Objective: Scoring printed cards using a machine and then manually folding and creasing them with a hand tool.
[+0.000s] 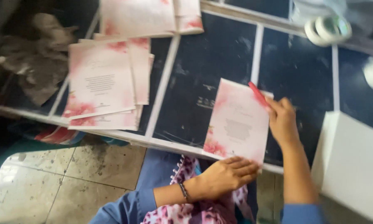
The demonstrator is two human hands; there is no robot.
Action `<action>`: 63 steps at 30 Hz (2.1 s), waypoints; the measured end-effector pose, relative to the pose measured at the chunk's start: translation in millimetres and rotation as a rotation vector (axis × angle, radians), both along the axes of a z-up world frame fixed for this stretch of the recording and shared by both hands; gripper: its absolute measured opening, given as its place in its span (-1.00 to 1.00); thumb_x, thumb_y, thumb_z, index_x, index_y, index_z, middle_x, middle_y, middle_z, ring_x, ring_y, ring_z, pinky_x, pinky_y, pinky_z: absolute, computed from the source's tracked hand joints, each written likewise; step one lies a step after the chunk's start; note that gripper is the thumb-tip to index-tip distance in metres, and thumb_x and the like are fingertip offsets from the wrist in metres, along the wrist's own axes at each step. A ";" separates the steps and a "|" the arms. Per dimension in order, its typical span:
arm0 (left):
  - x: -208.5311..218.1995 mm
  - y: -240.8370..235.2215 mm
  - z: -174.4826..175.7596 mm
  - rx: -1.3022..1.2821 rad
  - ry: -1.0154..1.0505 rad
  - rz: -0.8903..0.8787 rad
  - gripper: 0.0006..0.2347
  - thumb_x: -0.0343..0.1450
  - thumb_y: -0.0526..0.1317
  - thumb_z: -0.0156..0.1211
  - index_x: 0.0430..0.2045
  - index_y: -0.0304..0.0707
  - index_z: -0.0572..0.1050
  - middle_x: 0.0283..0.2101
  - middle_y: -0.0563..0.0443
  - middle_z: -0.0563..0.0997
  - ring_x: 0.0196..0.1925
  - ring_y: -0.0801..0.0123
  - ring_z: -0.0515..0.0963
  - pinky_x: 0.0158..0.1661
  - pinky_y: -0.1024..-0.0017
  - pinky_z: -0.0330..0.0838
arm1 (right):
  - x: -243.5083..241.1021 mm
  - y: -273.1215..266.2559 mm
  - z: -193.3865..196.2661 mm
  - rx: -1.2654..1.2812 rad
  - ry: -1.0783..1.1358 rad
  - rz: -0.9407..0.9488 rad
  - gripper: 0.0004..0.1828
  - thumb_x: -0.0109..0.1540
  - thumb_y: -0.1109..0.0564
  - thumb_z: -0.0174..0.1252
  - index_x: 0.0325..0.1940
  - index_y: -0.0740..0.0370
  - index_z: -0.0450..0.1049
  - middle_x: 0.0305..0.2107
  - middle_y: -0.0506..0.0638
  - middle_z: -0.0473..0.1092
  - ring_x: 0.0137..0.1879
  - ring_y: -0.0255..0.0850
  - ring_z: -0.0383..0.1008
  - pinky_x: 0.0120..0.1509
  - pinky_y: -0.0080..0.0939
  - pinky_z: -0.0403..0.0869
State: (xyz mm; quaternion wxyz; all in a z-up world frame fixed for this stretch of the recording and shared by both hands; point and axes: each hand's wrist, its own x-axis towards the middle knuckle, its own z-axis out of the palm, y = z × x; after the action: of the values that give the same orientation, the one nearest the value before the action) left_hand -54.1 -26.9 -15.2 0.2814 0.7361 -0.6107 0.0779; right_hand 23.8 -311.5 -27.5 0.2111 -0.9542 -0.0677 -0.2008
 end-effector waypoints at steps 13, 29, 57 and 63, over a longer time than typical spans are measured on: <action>34.1 -2.6 -13.1 -0.006 -0.125 0.322 -0.60 0.52 -0.12 0.02 0.31 0.11 0.39 0.39 -0.05 0.49 0.43 0.14 0.51 0.37 0.04 0.36 | -50.8 -66.6 -18.3 -0.043 0.021 -0.228 -0.60 0.50 0.26 0.18 0.44 0.20 0.57 -0.21 0.26 0.35 -0.30 0.12 0.44 -0.05 0.05 0.47; 141.6 298.6 94.9 -0.420 -0.130 0.696 -0.65 0.54 0.01 0.02 0.10 -0.10 0.61 0.23 -0.16 0.62 0.27 0.01 0.61 0.32 -0.02 0.31 | 201.1 131.3 75.4 -0.003 -0.154 0.198 -0.85 0.27 0.21 0.44 -0.10 0.29 0.66 -0.29 0.14 0.50 -0.19 0.18 0.57 -0.12 0.05 0.51; 126.3 223.2 37.6 -0.366 0.037 0.654 -0.80 0.46 -0.41 0.13 -0.06 -0.53 0.51 0.03 -0.32 0.60 0.06 -0.15 0.60 0.13 -0.02 0.52 | 363.0 244.4 46.2 -0.480 -0.054 0.433 -0.82 0.20 0.22 0.29 -0.20 0.35 0.45 0.03 0.13 0.39 -0.25 0.28 0.54 -0.42 0.27 0.56; 128.6 224.7 39.6 -0.388 0.018 0.609 -0.81 0.45 -0.45 0.07 -0.08 -0.53 0.47 -0.01 -0.32 0.58 0.00 -0.15 0.58 0.04 0.05 0.50 | 346.9 194.6 106.1 -0.484 -0.344 0.373 -0.85 0.21 0.18 0.31 -0.24 0.33 0.54 0.02 0.22 0.49 -0.30 0.25 0.55 -0.30 0.18 0.55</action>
State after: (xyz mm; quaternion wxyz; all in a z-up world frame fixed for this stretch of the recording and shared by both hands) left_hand 74.5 197.8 24.5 0.3850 0.8179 -0.3347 0.2662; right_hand 370.6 -116.8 78.7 -0.0028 -0.8999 -0.3213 -0.2948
